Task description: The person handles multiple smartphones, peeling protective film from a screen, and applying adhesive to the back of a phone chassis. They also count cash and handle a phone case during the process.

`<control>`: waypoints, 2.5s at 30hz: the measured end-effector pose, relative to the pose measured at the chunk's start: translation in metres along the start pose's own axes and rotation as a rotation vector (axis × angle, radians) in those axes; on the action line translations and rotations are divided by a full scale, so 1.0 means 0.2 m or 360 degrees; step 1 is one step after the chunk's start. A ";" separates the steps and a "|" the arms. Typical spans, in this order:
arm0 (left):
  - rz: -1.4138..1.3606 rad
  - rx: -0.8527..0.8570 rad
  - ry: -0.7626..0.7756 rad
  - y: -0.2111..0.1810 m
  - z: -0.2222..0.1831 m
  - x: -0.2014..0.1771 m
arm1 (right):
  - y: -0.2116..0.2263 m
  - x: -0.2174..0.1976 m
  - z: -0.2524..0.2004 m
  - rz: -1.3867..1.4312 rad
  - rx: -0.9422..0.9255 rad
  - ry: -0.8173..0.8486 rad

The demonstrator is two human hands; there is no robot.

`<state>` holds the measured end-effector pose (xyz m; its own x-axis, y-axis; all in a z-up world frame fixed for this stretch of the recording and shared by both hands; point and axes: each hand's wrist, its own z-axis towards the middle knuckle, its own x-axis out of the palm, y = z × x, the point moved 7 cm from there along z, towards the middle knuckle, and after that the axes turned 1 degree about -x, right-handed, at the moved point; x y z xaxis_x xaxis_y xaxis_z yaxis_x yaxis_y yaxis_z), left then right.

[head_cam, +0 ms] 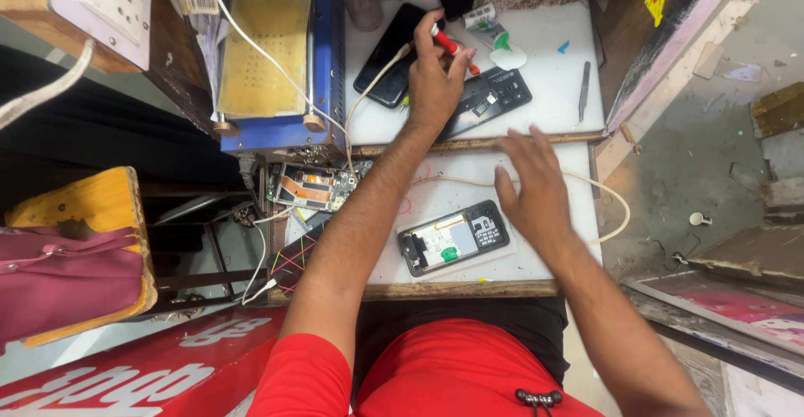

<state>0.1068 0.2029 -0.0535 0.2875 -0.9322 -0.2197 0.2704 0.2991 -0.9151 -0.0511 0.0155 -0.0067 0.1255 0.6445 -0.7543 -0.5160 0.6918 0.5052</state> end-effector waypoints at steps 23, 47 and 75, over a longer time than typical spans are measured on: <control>-0.0385 -0.0127 -0.0076 -0.03 0.01 -0.07 | 0.00 0.01 0.15 -0.0245 -0.0090 -0.0114; -0.1053 -0.0485 -0.0233 -0.31 -0.78 -0.51 | -0.19 0.08 0.15 -0.0167 -0.0036 -0.0068; -0.0885 -0.0364 -0.0035 -0.41 -1.27 -0.45 | 0.30 0.00 -0.35 0.0658 0.0334 0.0231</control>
<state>-0.1745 0.2099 -0.0454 0.1795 -0.9311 0.3175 0.1818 -0.2857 -0.9409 -0.1409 0.0338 -0.0054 -0.1810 0.8375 -0.5156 -0.3136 0.4478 0.8373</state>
